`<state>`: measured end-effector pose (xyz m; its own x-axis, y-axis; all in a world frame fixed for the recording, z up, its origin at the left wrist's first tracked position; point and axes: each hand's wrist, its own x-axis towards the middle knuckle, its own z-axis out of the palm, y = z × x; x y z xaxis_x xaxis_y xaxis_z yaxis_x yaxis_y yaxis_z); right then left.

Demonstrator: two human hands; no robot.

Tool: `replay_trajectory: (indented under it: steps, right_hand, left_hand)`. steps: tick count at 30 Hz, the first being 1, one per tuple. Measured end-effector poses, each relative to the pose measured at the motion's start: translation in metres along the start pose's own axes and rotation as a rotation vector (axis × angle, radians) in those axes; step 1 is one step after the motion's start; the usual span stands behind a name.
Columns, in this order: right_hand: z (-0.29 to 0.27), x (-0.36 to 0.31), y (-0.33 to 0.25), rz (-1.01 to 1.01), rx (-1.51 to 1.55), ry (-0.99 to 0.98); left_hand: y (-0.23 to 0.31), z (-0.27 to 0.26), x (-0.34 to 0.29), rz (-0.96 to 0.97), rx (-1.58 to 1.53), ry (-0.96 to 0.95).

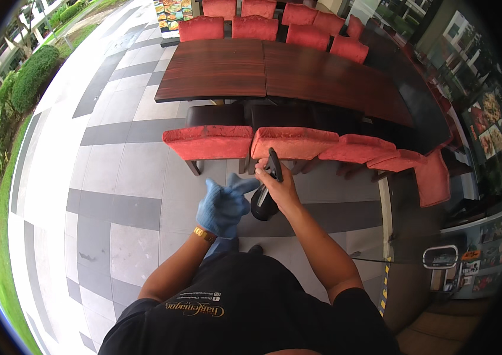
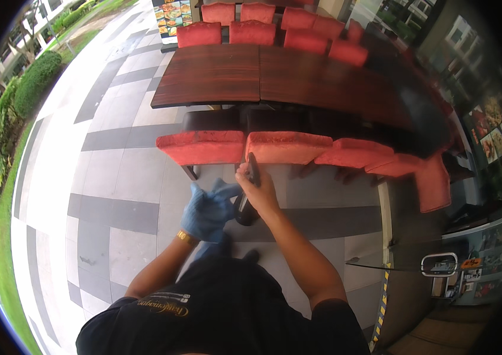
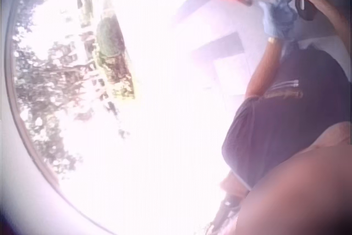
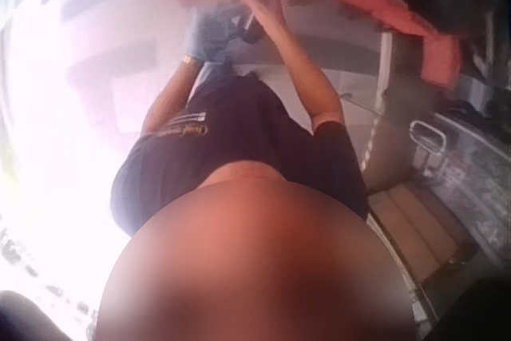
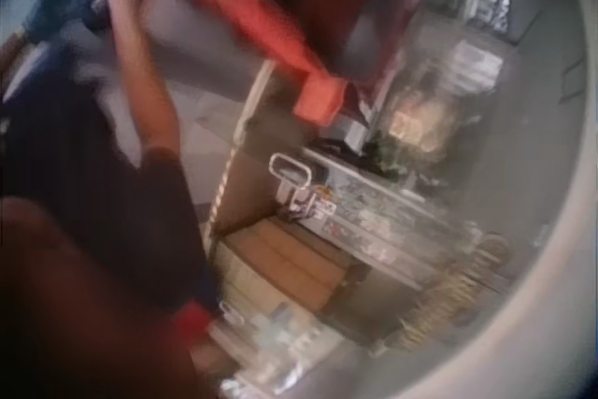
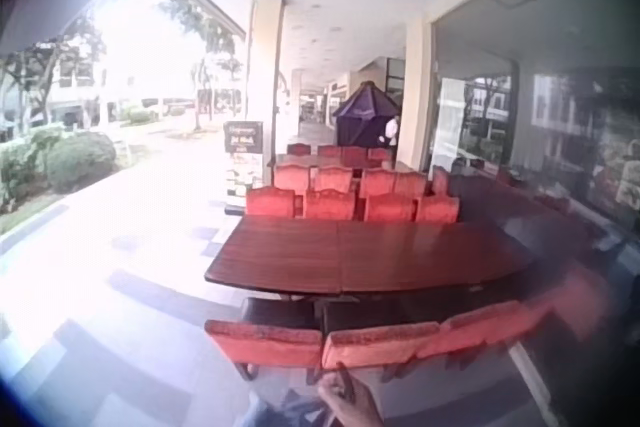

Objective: The person adjusts the head-mounted camera, then walks to a dining area. They wipe a wooden table with a blue cloth, spray it with a cleaning solution, and wipe it again. The person repeats this process on several tables in the area.

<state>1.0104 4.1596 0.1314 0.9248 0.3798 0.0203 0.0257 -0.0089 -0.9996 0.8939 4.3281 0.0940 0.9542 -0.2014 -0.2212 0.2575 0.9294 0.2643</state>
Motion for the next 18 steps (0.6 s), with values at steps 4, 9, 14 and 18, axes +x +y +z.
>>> replay_trajectory:
  steps: [4, 9, 14, 18]
  right_hand:
    - [0.014, 0.142, 0.02, 0.042, -0.465, -0.121]
    - [0.04, 0.292, 0.051, 0.08, -0.594, -0.118]
    - [0.028, 0.403, 0.076, 0.214, -0.699, -0.032]
    - [-0.03, 0.454, 0.116, 0.057, -0.73, 0.157]
  left_hand:
    - [0.031, -0.061, 0.053, 0.154, -0.303, 0.07]
    - [0.071, -0.125, 0.101, 0.008, -0.591, 0.167]
    - [0.117, -0.098, 0.196, -0.078, -0.622, 0.069]
    - [0.147, -0.071, 0.255, 0.012, -0.334, -0.004]
